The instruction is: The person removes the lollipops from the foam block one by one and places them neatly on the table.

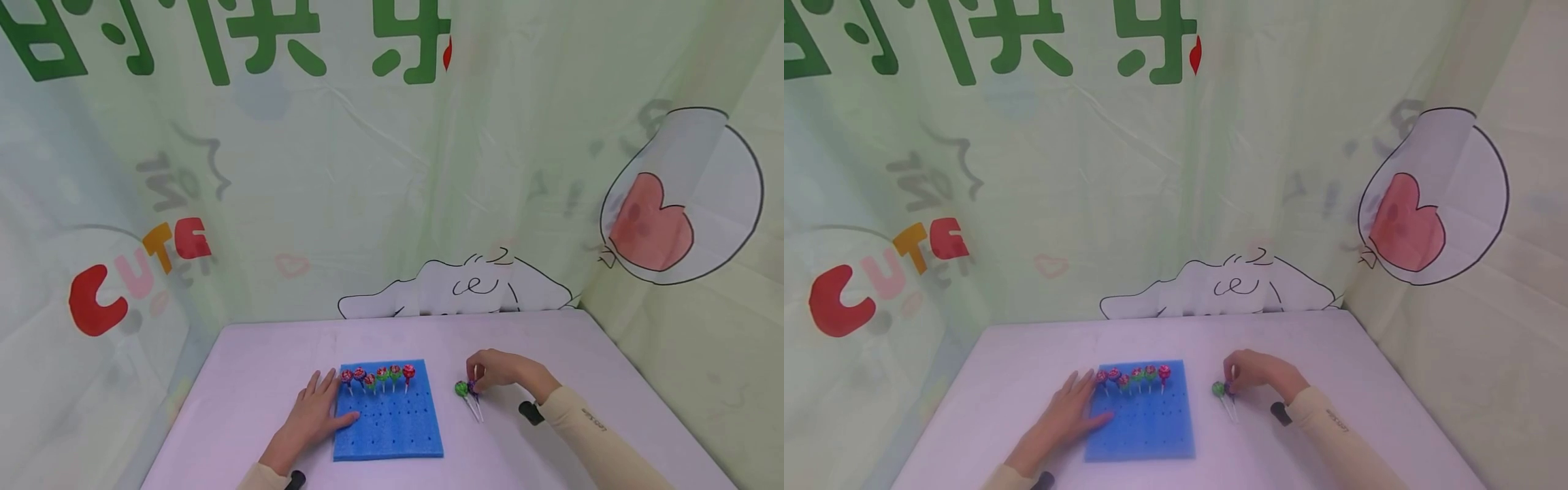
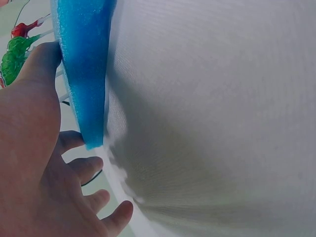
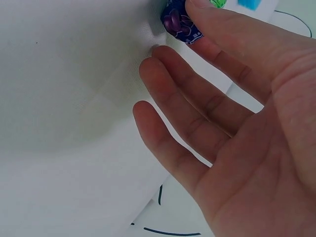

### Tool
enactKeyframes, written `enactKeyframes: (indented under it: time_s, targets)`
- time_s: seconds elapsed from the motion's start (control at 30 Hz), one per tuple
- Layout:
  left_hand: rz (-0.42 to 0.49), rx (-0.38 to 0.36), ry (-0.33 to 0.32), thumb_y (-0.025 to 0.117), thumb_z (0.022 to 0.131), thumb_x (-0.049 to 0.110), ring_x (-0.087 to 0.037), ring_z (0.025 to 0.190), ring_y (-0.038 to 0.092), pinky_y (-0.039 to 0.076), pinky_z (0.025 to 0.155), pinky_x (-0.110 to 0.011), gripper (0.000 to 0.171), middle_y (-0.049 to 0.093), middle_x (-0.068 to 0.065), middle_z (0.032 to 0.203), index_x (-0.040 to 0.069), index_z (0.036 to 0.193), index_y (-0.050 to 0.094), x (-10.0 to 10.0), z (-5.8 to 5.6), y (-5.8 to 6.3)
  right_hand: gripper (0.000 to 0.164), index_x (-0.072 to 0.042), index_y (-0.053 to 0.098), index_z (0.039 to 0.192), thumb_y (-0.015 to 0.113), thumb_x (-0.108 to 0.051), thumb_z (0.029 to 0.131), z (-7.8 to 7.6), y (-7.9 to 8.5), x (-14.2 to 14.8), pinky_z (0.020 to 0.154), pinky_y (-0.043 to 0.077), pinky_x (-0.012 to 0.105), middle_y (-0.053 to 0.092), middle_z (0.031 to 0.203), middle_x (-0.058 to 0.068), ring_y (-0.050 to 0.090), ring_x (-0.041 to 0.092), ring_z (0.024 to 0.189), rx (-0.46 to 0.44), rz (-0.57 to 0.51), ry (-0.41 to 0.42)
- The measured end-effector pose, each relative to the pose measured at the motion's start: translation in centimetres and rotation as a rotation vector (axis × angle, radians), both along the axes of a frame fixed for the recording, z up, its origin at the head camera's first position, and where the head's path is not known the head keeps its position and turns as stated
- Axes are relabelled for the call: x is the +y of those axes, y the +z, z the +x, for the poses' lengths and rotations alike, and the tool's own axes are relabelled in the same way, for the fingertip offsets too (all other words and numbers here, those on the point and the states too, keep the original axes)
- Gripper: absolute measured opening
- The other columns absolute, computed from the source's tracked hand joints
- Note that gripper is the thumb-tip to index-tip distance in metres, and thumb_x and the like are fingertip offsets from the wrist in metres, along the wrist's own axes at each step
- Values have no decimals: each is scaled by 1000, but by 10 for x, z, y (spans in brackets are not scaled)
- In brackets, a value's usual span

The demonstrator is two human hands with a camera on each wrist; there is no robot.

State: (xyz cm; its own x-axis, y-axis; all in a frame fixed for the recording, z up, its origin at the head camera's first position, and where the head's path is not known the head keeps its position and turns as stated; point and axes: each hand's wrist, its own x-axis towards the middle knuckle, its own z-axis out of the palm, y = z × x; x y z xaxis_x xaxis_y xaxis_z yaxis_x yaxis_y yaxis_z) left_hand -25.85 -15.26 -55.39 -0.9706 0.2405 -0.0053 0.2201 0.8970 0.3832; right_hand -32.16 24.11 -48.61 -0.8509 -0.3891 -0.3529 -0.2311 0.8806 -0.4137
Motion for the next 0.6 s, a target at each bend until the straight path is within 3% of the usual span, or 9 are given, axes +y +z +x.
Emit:
enactKeyframes:
  time_s: [0.6]
  targets:
    - [-4,5,1,66,84,68,-46,152,21,26,115,-69,96,35,-17,162,5,152,42,-2,-2,-6,13,-12,69,95,78,-11,86,3,5,4,77,53,40,67,93,3,58,18,84,23,3,-2]
